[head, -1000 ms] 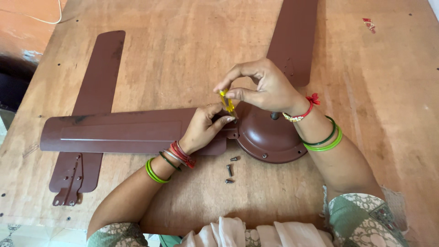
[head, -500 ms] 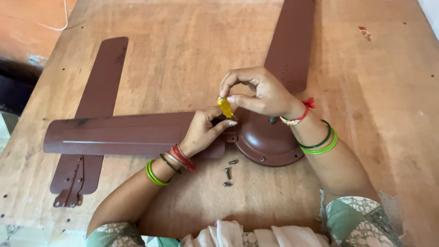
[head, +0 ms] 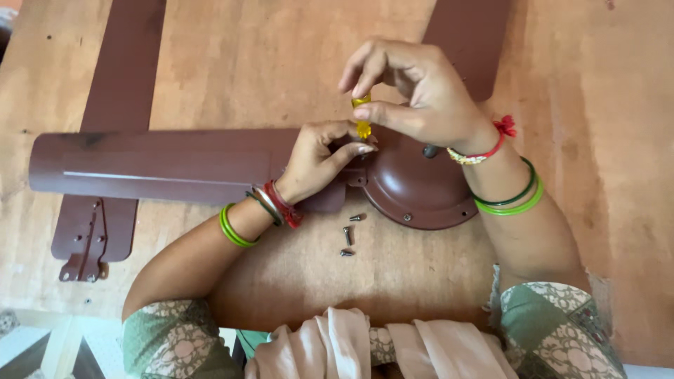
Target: The person uses a yellow-handled screwdriver to attach fan blades to the central hub of a ceiling fan. They place each blade, insert screws, and tighten them one at a time on a wooden work surface.
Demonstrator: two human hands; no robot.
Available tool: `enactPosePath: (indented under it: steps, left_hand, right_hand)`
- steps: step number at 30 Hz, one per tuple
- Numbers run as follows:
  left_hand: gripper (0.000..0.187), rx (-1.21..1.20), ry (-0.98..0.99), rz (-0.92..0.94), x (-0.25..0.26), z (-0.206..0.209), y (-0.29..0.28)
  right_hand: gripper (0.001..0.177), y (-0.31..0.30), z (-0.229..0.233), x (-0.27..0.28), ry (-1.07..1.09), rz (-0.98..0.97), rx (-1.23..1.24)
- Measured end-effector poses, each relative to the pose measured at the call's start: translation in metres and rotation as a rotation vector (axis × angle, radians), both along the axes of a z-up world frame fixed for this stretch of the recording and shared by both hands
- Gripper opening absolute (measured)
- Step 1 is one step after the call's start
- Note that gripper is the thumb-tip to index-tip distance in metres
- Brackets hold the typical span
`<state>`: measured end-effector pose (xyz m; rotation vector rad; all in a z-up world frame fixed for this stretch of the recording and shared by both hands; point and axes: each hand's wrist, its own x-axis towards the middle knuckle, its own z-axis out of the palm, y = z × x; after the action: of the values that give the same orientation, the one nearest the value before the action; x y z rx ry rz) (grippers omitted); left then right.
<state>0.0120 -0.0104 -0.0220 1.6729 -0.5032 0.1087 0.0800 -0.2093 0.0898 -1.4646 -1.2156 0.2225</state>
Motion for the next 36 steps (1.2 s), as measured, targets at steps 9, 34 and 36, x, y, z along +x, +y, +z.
enactPosePath:
  steps: [9, 34, 36]
  left_hand:
    - [0.009, 0.008, 0.014, 0.049, -0.002, 0.0, 0.001]
    - [0.016, 0.05, 0.296, -0.288, -0.013, 0.04, 0.022]
    - [0.015, 0.22, 0.267, -0.376, -0.028, 0.054, 0.017]
  right_hand:
    - [0.01, 0.003, 0.015, -0.006, 0.155, -0.064, -0.086]
    - [0.024, 0.0, -0.002, 0.003, 0.21, -0.132, 0.127]
    - [0.026, -0.001, -0.003, 0.003, 0.23, -0.104, 0.123]
